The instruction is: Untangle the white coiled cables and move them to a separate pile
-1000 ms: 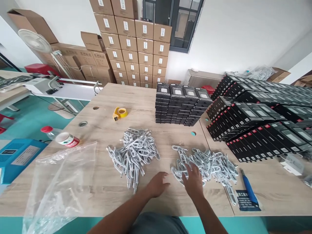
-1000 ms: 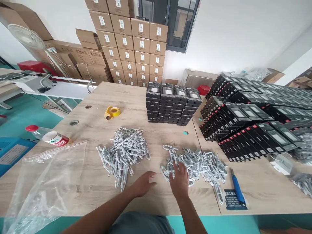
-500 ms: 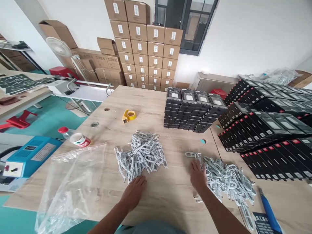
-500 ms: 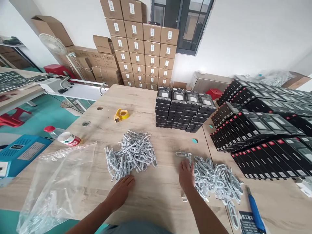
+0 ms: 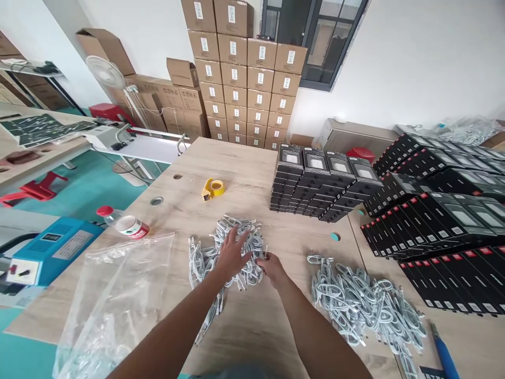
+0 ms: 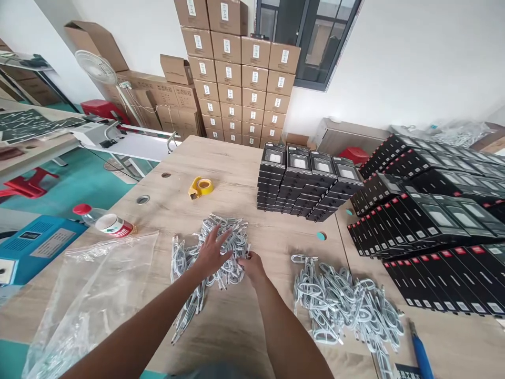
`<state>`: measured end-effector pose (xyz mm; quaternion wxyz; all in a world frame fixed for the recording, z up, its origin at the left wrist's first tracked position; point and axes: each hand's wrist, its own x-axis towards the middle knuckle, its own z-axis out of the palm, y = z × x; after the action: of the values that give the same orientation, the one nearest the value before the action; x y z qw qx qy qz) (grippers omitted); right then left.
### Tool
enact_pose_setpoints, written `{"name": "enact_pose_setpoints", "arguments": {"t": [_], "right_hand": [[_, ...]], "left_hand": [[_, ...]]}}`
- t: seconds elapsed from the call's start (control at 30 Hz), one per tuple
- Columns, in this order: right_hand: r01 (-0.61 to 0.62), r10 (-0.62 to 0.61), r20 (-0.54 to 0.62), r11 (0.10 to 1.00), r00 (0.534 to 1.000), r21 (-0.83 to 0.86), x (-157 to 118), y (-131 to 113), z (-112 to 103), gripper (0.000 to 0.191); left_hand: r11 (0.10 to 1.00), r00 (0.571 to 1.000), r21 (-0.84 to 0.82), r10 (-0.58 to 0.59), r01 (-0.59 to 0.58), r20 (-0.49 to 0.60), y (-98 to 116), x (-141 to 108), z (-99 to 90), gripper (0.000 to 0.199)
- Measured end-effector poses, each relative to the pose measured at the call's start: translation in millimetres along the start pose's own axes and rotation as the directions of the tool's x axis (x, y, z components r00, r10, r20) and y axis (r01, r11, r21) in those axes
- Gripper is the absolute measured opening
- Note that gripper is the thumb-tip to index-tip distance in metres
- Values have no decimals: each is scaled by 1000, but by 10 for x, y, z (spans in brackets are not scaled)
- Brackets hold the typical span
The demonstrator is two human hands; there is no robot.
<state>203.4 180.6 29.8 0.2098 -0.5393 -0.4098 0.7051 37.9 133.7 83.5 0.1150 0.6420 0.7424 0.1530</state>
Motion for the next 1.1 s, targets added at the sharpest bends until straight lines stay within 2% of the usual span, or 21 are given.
{"name": "enact_pose_setpoints", "arguments": {"t": [0.07, 0.17, 0.27, 0.37, 0.43, 0.5, 0.6, 0.67, 0.73, 0.8, 0.9, 1.0, 1.1], "right_hand": [[-22, 17, 45, 992, 999, 122, -120, -10, -40, 51], [-52, 25, 101, 959, 995, 277, -323, -27, -137, 49], [-81, 35, 126, 921, 991, 381, -505, -21, -220, 41], [-106, 43, 148, 888, 988, 447, -663, -1, -281, 38], [-109, 30, 171, 871, 985, 478, -760, 6, -308, 35], [-99, 3, 192, 864, 981, 494, -852, 4, -316, 31], [-72, -37, 206, 864, 978, 498, -971, -6, -293, 31], [-47, -69, 210, 866, 975, 498, -1032, -2, -279, 33], [-7, -105, 204, 875, 973, 484, -1078, 21, -297, 35], [37, -129, 179, 895, 975, 444, -1116, 63, -354, 36], [98, -131, 55, 908, 990, 408, -1169, 144, -481, 33], [138, -97, -116, 891, 988, 431, -1202, 214, -604, 30], [188, -90, -235, 881, 968, 435, -1190, 259, -755, 27]], "left_hand": [[999, 997, 7, 41, -42, 64, -47, 84, 25, 59], [998, 992, 24, 55, -58, 114, -213, -29, 33, 61], [999, 995, 21, 28, -30, 99, -400, -229, -30, 59], [999, 998, -35, -14, 16, 62, -449, -378, -149, 47], [988, 996, -127, -84, 86, 24, -353, -447, -233, 43], [954, 987, -252, -159, 163, 37, -165, -510, -291, 41], [861, 962, -446, -157, 244, 223, 181, -616, -267, 39], [777, 917, -549, -88, 308, 389, 376, -691, -172, 38], [704, 864, -605, -24, 372, 503, 502, -760, -48, 34], [657, 833, -629, 2, 416, 553, 563, -810, 61, 33], [636, 818, -636, 13, 437, 575, 585, -837, 139, 32], [659, 809, -614, 13, 434, 587, 585, -829, 131, 28], [701, 813, -574, -12, 422, 582, 578, -836, 102, 21]]}}
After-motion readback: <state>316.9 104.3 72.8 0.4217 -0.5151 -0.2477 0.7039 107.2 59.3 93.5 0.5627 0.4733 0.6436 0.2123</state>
